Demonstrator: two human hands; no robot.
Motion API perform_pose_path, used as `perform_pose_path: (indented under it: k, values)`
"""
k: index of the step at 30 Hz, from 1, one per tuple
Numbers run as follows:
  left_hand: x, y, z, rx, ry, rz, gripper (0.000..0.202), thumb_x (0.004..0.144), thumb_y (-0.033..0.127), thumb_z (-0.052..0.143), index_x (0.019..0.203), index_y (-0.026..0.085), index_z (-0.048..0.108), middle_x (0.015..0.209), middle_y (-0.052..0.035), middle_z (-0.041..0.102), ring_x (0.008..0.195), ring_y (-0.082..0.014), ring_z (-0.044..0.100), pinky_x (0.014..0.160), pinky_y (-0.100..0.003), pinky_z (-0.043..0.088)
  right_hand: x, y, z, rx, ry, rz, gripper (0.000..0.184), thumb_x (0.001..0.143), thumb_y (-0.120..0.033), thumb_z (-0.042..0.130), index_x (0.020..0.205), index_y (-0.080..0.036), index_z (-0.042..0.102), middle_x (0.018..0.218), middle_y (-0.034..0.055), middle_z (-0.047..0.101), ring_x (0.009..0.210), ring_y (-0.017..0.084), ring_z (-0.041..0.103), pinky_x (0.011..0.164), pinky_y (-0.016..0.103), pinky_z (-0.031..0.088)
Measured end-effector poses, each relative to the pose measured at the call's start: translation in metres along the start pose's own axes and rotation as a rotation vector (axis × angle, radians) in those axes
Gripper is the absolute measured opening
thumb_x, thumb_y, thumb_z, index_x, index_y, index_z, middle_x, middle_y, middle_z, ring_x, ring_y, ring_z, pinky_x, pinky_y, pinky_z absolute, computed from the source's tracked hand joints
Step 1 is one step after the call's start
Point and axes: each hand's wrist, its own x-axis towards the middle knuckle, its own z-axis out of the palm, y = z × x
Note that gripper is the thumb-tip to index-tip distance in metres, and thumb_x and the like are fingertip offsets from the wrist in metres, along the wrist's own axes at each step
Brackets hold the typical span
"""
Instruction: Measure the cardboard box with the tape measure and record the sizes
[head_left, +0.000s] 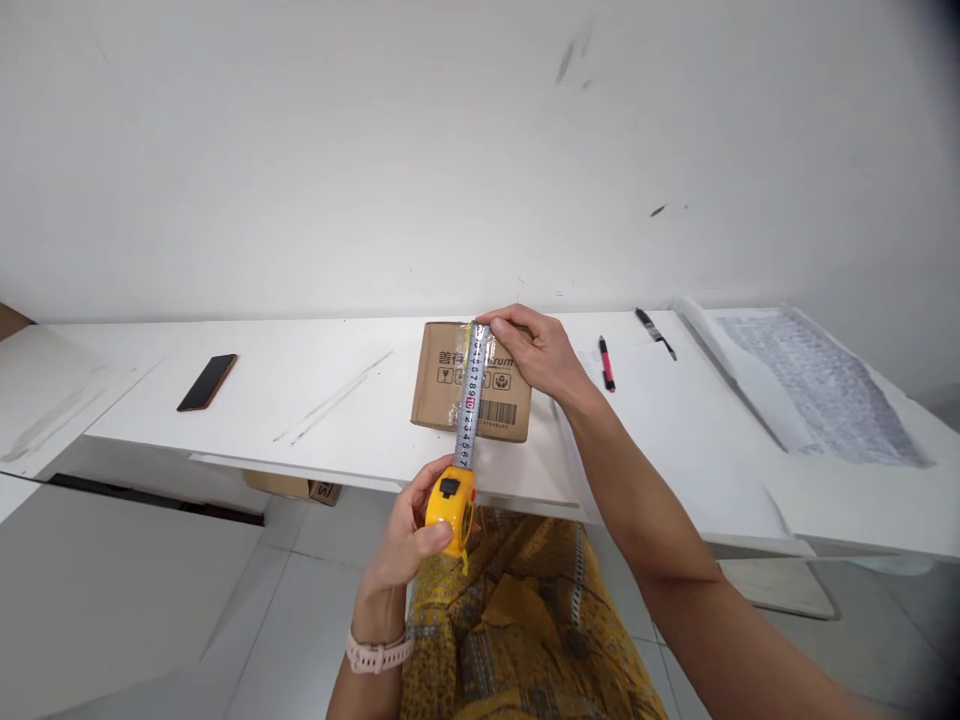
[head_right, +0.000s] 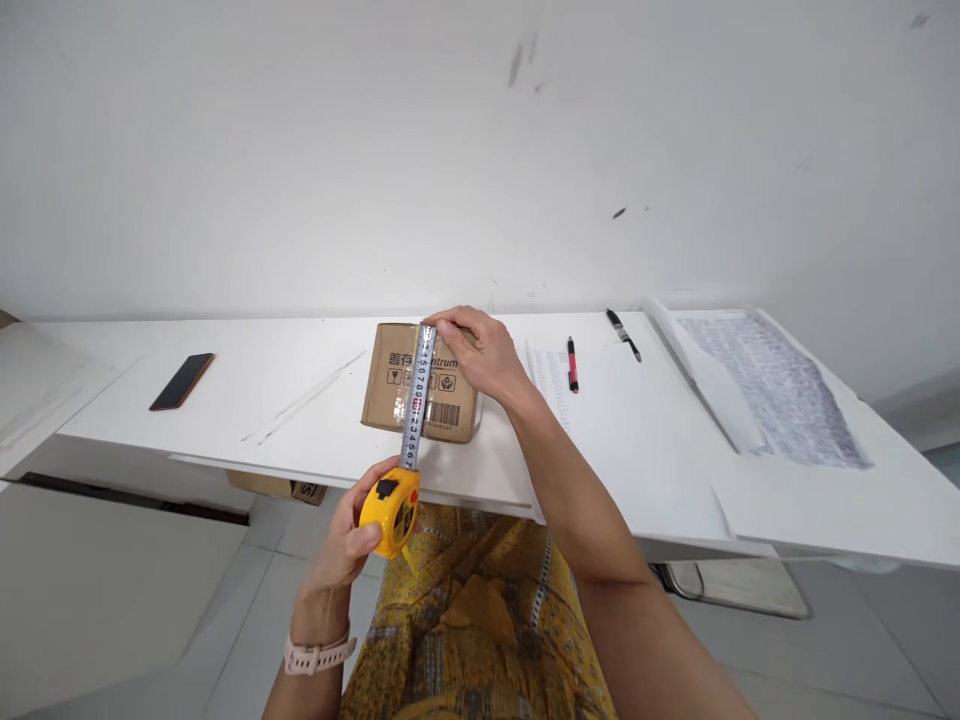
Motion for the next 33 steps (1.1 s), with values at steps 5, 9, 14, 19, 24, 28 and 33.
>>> perform_pose_path:
  k: [5,9,14,19,24,28,33]
  values:
    - [-0.003,-0.004,0.000,0.020,-0.001,-0.006,0.080,0.066,0.048,0.081,0.136,0.020,0.053,0.111,-0.0109,0.066,0.093,-0.0271,0.064,0.078,-0.041,0.059,-0.002,0.000,0.000,-0.012,0.009,-0.024,0.025,0.095,-0.037,0.053,0.097,-0.023,0.073,0.096,0.0032,0.072,0.090,0.018,0.064,0.081,0.035,0.050]
    - [-0.003,-0.006,-0.001,0.022,-0.005,-0.006,0.077,0.068,0.045,0.081,0.136,0.021,0.054,0.113,-0.0109,0.065,0.095,-0.0268,0.064,0.080,-0.041,0.059,-0.003,-0.001,0.001,-0.026,0.008,-0.037,0.025,0.095,-0.038,0.052,0.096,-0.024,0.072,0.096,0.0030,0.073,0.090,0.018,0.065,0.081,0.036,0.050]
    - [-0.006,-0.007,-0.003,0.032,0.006,0.004,0.078,0.066,0.045,0.082,0.135,0.021,0.055,0.112,-0.0099,0.065,0.094,-0.0260,0.064,0.079,-0.039,0.058,-0.005,-0.002,0.002,-0.055,0.004,-0.067,0.024,0.096,-0.037,0.050,0.097,-0.025,0.072,0.098,0.0026,0.072,0.091,0.018,0.064,0.082,0.036,0.049]
    - [-0.041,0.005,0.000,-0.057,0.081,0.037,0.086,0.058,0.057,0.082,0.133,0.022,0.058,0.114,-0.0098,0.064,0.087,-0.0268,0.065,0.073,-0.038,0.059,-0.022,-0.011,0.006,-0.127,0.106,-0.170,0.021,0.096,-0.031,0.051,0.103,-0.024,0.070,0.099,0.0045,0.072,0.093,0.019,0.065,0.084,0.038,0.050]
    - [-0.074,0.019,0.005,-0.038,0.327,0.042,0.096,0.049,0.058,0.086,0.134,0.024,0.057,0.118,-0.0093,0.066,0.095,-0.0318,0.066,0.079,-0.039,0.059,-0.059,-0.008,0.043,-0.322,0.098,-0.452,0.020,0.095,-0.025,0.051,0.101,-0.024,0.069,0.100,0.0069,0.073,0.097,0.021,0.065,0.088,0.041,0.049]
    - [-0.074,0.013,0.001,0.014,0.298,0.031,0.092,0.049,0.057,0.087,0.131,0.025,0.060,0.118,-0.0093,0.067,0.095,-0.0333,0.067,0.078,-0.040,0.059,-0.077,-0.003,0.069,-0.384,-0.058,-0.461,0.022,0.095,-0.023,0.048,0.103,-0.027,0.068,0.112,0.0069,0.071,0.113,0.021,0.061,0.099,0.044,0.045]
    - [-0.071,-0.003,-0.004,0.137,0.121,-0.046,0.083,0.057,0.052,0.085,0.132,0.025,0.060,0.111,-0.0108,0.068,0.090,-0.0296,0.066,0.077,-0.037,0.057,-0.089,-0.026,0.035,0.062,0.167,-0.049,0.041,0.103,-0.039,0.029,0.125,-0.022,0.058,0.101,0.0079,0.069,0.095,0.019,0.065,0.085,0.039,0.053]
